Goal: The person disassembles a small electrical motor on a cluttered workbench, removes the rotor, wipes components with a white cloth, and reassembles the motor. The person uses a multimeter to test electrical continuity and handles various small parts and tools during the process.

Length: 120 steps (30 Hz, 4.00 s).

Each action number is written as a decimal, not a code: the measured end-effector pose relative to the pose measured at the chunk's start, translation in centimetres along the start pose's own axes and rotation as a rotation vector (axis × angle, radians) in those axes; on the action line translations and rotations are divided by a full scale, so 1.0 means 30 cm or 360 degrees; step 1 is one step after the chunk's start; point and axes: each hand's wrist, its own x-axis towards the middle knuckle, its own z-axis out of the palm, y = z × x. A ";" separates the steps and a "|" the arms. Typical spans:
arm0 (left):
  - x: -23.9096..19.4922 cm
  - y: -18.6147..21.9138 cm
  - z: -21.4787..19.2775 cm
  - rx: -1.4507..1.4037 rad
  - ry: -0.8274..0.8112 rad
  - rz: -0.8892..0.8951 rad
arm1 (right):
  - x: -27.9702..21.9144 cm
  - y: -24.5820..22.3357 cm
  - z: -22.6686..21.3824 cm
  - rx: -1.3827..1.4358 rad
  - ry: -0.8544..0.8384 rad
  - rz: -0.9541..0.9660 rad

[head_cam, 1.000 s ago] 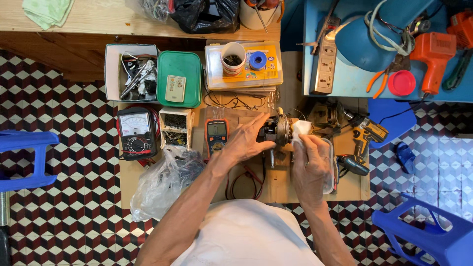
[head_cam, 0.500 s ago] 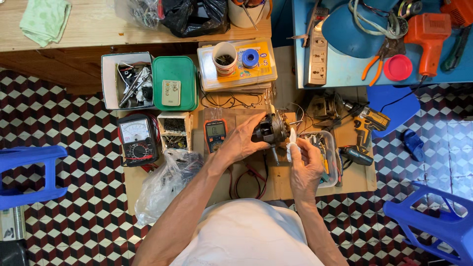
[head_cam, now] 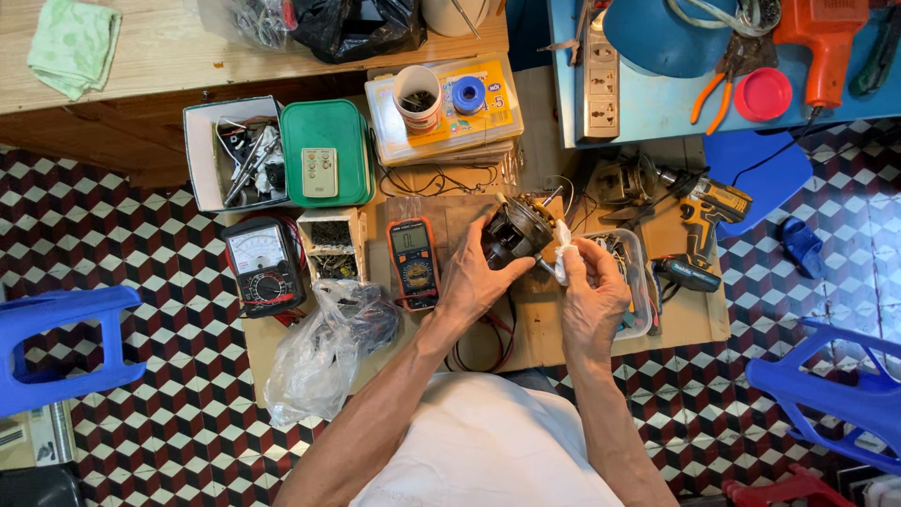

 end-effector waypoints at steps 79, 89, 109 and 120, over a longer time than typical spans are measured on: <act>0.062 0.007 0.032 -0.0078 -0.0094 -0.0003 | -0.103 0.075 -0.110 0.1582 -0.0022 0.0671; 0.054 0.020 0.026 -0.0019 -0.0103 -0.0067 | -0.066 0.132 -0.181 0.1688 0.0052 0.0771; -0.037 -0.144 -0.024 0.0788 0.0141 0.0157 | 0.051 0.059 -0.191 -0.0896 -0.0986 0.0347; -0.044 -0.173 -0.038 0.0568 0.0889 0.0291 | 0.056 0.111 -0.100 -0.0672 -0.1416 0.0424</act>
